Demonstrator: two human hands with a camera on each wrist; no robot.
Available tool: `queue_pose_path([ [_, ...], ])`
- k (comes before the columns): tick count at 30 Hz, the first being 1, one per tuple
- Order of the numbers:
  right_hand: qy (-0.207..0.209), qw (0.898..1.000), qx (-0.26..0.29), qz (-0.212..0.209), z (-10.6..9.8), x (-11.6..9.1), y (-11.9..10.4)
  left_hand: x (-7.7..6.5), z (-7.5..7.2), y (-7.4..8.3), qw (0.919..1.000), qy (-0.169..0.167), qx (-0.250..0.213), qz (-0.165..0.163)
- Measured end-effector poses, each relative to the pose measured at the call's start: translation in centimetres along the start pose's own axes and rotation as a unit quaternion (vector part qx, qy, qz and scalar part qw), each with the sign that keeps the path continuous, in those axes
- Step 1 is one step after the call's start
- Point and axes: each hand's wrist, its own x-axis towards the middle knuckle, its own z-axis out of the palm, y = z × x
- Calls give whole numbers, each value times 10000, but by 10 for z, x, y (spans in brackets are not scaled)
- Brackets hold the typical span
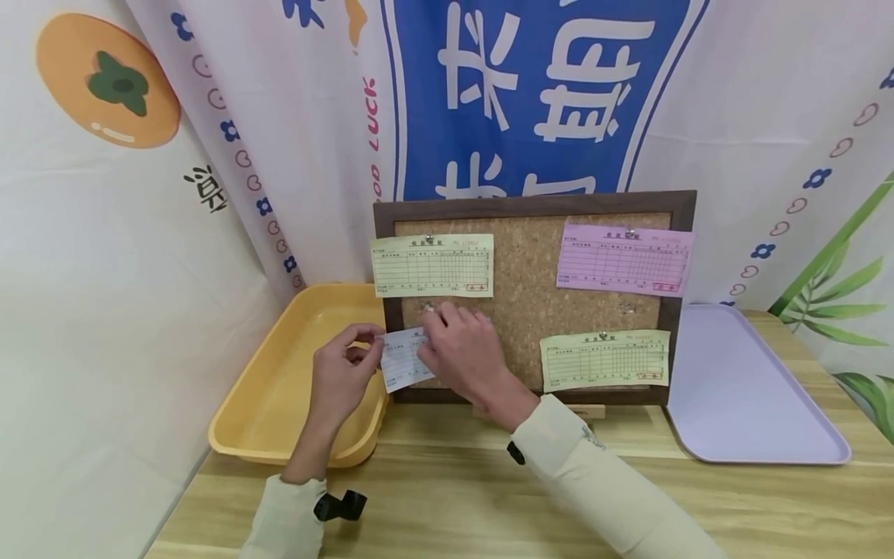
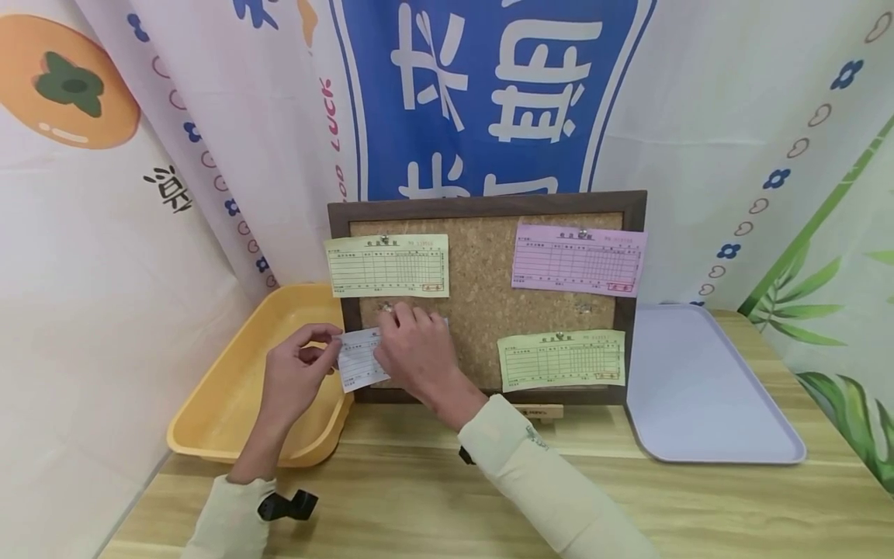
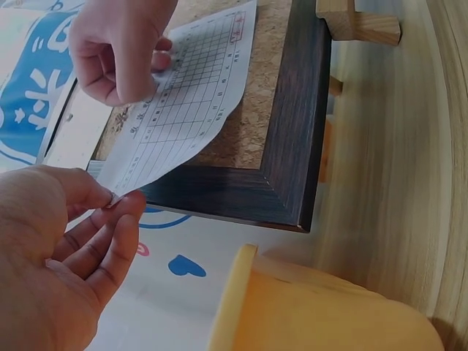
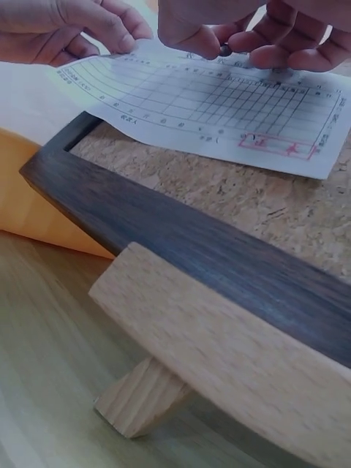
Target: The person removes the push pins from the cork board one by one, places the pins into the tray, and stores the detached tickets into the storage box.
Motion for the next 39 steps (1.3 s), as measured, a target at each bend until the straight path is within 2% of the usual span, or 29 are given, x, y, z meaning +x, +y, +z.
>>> queue_pose_path([
  [9,-173,9977,612,235,-20,-12,5,-1,1,3,9999,-117,-76,-51],
  [17,-102,9909,1319,265,-41,-31,24,-4,1,3,9998,-140,-81,-93],
  [27,-51,9927,1145,363,-71,-67,51,-10,-12,7,9997,-160,64,-159],
  [39,24,9946,878,559,-97,-108,82,-21,-44,1,9995,63,289,-116],
])
